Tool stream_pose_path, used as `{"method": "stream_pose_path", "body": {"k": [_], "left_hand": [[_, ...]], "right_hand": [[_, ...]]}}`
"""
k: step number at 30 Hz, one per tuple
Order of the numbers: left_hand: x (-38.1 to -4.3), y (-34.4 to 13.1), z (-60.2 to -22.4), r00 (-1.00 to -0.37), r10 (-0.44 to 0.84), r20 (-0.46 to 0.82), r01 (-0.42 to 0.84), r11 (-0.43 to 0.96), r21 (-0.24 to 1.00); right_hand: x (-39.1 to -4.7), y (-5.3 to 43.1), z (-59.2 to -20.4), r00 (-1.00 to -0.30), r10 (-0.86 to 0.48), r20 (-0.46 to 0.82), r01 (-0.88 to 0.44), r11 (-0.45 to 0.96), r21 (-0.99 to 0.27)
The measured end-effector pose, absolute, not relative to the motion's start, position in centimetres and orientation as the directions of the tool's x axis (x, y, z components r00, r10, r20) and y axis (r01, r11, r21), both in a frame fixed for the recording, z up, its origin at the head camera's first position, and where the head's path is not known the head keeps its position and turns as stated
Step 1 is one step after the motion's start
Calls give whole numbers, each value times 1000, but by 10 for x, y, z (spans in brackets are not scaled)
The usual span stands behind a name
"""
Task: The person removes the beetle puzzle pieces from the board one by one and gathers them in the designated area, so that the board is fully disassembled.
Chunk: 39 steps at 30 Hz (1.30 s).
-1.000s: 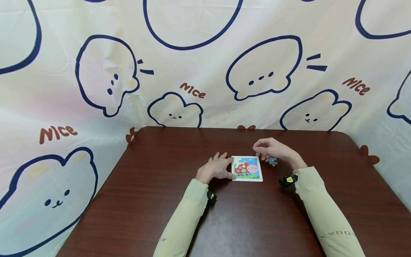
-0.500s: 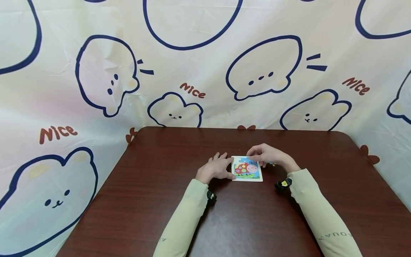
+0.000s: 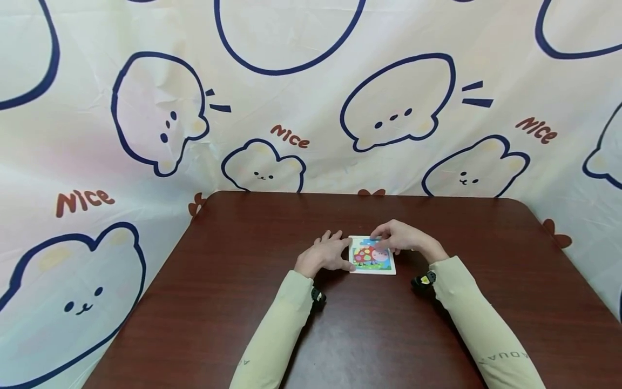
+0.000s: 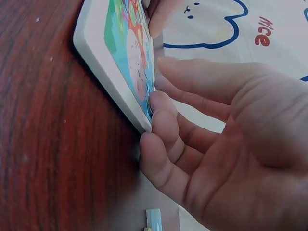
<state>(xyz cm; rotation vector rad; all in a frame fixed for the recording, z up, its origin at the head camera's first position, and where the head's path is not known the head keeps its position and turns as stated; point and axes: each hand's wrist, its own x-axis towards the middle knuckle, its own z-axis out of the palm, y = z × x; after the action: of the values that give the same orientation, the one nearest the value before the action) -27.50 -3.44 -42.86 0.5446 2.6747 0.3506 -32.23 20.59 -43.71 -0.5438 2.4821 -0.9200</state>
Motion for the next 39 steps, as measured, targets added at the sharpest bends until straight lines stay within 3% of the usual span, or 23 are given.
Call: {"method": "stream_pose_path", "body": {"k": [39], "left_hand": [[-273, -36, -427, -847, 421, -325, 319, 891, 323]], "right_hand": [[-318, 192, -437, -829, -464, -311, -189, 757, -625]]}}
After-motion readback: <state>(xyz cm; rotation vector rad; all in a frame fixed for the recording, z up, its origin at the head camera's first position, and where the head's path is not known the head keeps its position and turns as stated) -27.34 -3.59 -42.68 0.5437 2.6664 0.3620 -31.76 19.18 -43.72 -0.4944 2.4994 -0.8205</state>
